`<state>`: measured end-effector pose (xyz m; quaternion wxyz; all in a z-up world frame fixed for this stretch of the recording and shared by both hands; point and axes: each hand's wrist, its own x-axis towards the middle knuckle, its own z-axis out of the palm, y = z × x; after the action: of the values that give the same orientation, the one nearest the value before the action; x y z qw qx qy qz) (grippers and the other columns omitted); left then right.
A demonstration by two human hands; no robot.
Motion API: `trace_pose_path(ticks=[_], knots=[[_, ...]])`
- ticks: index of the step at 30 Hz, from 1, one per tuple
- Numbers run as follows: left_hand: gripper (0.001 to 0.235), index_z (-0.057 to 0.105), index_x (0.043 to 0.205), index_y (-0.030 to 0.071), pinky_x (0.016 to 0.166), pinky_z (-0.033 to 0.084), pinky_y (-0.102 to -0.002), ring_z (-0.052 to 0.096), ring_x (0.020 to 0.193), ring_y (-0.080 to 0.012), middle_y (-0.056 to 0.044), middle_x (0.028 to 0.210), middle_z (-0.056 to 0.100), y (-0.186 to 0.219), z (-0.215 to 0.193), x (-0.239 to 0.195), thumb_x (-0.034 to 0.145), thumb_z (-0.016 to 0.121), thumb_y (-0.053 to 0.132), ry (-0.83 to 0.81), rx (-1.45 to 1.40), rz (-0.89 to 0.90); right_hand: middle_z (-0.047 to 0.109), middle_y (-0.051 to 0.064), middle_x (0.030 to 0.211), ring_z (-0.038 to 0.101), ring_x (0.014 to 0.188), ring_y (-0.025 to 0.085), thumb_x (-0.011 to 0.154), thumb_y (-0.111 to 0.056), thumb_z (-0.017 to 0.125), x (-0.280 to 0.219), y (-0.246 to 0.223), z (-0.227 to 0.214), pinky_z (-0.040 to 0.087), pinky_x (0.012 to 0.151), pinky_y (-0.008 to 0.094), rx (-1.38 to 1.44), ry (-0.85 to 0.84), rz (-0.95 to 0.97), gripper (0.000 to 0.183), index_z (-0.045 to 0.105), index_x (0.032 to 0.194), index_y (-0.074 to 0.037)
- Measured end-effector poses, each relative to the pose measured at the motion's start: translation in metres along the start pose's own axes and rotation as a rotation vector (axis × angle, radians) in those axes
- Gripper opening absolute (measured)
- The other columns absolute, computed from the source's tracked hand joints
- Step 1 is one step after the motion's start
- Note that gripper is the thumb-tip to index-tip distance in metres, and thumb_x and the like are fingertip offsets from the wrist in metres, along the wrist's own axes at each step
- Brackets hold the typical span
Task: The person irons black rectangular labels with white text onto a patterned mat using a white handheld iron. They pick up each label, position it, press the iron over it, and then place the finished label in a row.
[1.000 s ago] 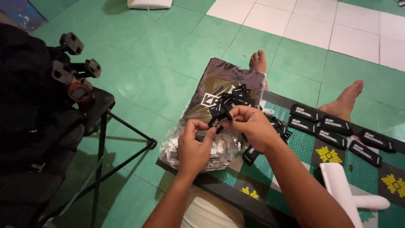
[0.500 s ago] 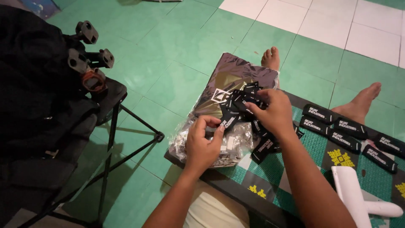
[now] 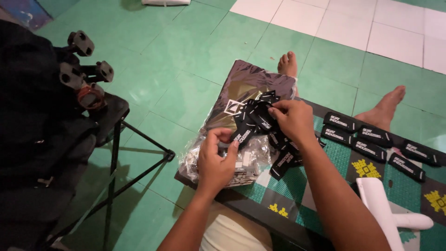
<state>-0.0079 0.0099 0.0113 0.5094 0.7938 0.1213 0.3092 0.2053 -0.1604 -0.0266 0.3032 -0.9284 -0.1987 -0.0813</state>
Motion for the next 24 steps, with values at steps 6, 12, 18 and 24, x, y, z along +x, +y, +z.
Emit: trace_pose_path(ticks=[6,12,18,24], knots=[[0.041,0.067,0.13,0.013,0.086,0.051,-0.052,0.067,0.093,-0.0452,-0.018,0.092,0.073,0.015,-0.004,0.0,0.089,0.07,0.015,-0.037,-0.007,-0.038,0.069,0.002,0.075,0.07,0.08,0.024,0.09,-0.031,0.076,-0.007,-0.001,-0.016,0.055,0.077,0.038,0.076,0.055,0.009,0.019,0.08,0.108,-0.035],[0.038,0.072,0.127,0.013,0.087,0.052,-0.05,0.069,0.095,-0.0422,-0.018,0.094,0.073,0.019,-0.006,0.001,0.089,0.07,0.013,-0.036,-0.013,-0.046,0.065,0.003,0.064,0.057,0.059,0.012,0.091,-0.019,0.076,-0.041,-0.012,-0.049,0.046,0.06,0.025,0.669,0.015,0.21,0.008,0.071,0.09,-0.013],[0.021,0.065,0.117,0.005,0.086,0.054,-0.036,0.068,0.099,-0.0254,-0.011,0.108,0.07,0.025,-0.003,-0.011,0.098,0.06,0.014,-0.037,0.081,0.302,0.064,0.006,0.063,0.057,0.057,0.017,0.093,-0.017,0.072,-0.11,-0.054,-0.111,0.045,0.063,0.035,0.752,-0.105,0.425,0.011,0.069,0.087,-0.009],[0.018,0.06,0.116,0.005,0.098,0.057,-0.038,0.069,0.104,-0.029,-0.012,0.112,0.068,0.065,0.023,-0.047,0.099,0.062,0.009,-0.297,-0.28,0.495,0.071,0.007,0.089,0.057,0.069,0.013,0.087,0.0,0.073,-0.181,0.019,-0.053,0.047,0.061,0.029,1.313,-0.016,0.439,0.017,0.071,0.104,-0.001]])
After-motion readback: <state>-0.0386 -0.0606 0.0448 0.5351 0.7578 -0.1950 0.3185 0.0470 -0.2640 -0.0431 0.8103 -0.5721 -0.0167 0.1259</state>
